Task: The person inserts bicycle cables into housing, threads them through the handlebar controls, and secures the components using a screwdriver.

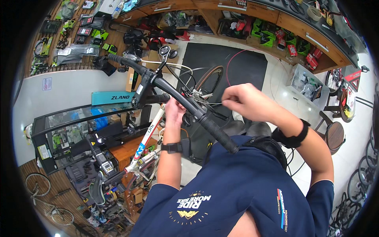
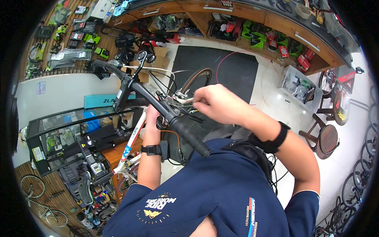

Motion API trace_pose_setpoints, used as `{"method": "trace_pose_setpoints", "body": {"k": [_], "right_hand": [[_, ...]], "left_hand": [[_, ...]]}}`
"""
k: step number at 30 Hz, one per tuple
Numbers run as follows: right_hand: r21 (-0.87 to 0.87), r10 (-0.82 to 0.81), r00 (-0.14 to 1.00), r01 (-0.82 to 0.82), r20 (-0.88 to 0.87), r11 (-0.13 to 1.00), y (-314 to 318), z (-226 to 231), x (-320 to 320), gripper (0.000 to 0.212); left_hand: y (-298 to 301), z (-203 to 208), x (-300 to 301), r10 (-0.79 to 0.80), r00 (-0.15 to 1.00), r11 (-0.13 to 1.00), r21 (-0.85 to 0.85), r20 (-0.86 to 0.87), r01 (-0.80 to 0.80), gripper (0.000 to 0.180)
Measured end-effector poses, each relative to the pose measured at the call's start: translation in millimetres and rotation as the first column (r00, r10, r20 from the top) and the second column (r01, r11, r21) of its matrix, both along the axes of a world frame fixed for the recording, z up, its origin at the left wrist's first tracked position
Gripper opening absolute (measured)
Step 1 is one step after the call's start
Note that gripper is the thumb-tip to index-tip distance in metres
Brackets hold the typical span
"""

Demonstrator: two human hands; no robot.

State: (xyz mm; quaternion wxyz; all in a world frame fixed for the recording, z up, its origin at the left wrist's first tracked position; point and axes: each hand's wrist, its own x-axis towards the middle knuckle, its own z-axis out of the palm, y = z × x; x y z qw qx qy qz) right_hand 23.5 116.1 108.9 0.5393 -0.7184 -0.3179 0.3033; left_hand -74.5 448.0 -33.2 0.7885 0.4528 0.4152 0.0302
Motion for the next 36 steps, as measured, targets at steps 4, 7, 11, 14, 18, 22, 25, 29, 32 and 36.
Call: {"method": "trace_pose_setpoints", "body": {"k": [4, 7, 11, 14, 18, 22, 25, 29, 32, 36], "right_hand": [[0.073, -0.035, 0.999, 0.033, 0.031, 0.997, 35.3, -9.3, -10.0, 0.013], [0.132, -0.097, 0.995, 0.098, -0.012, 0.986, 43.0, -18.8, -10.3, 0.011], [0.143, -0.082, 0.997, 0.08, 0.011, 0.987, 52.2, -19.0, -13.4, 0.006], [0.165, -0.123, 0.988, 0.136, -0.089, 0.977, 48.2, -22.0, -12.1, 0.005], [0.232, -0.115, 0.991, 0.127, -0.062, 0.964, 52.3, -35.3, -15.5, 0.006], [0.257, -0.113, 0.983, 0.147, -0.144, 0.955, 54.2, -41.4, -12.4, 0.007], [0.218, -0.047, 0.961, 0.109, -0.273, 0.97, 53.4, -41.2, -7.9, 0.008], [0.25, -0.052, 0.955, 0.129, -0.293, 0.959, 53.9, -41.8, -6.3, 0.01], [0.3, -0.129, 0.966, 0.195, -0.226, 0.934, 58.8, -42.7, -3.7, 0.013], [0.242, -0.1, 0.98, 0.14, -0.17, 0.96, 62.5, -33.2, -1.7, 0.014]], "left_hand": [[-10.2, -42.5, -35.8, 0.025, 0.998, 0.993, -0.11, -0.061, -0.032, 0.015], [-25.4, -50.5, -49.2, -0.05, 0.998, 0.984, -0.172, -0.024, 0.045, 0.019], [-30.5, -46.3, -69.5, -0.007, 0.992, 0.981, -0.195, -0.128, -0.018, 0.022], [-39.1, -15.5, -71.4, -0.048, 0.979, 0.998, -0.039, -0.199, 0.042, 0.023], [-16.9, -0.4, -83.9, -0.224, 0.959, 0.857, 0.434, -0.174, 0.279, 0.015], [-27.0, 78.9, -46.2, -0.495, 0.774, 0.495, 0.605, -0.394, 0.624, 0.014], [-39.8, 105.8, -37.4, -0.401, 0.777, 0.351, 0.702, -0.485, 0.619, 0.018], [-59.8, 144.0, -11.0, -0.248, 0.654, 0.318, 0.577, -0.715, 0.752, 0.025], [-68.0, 150.4, 1.7, -0.104, 0.563, 0.084, 0.557, -0.82, 0.827, 0.029], [-37.0, 112.5, -12.0, -0.531, 0.828, 0.324, 0.859, -0.182, 0.396, 0.046]]}}
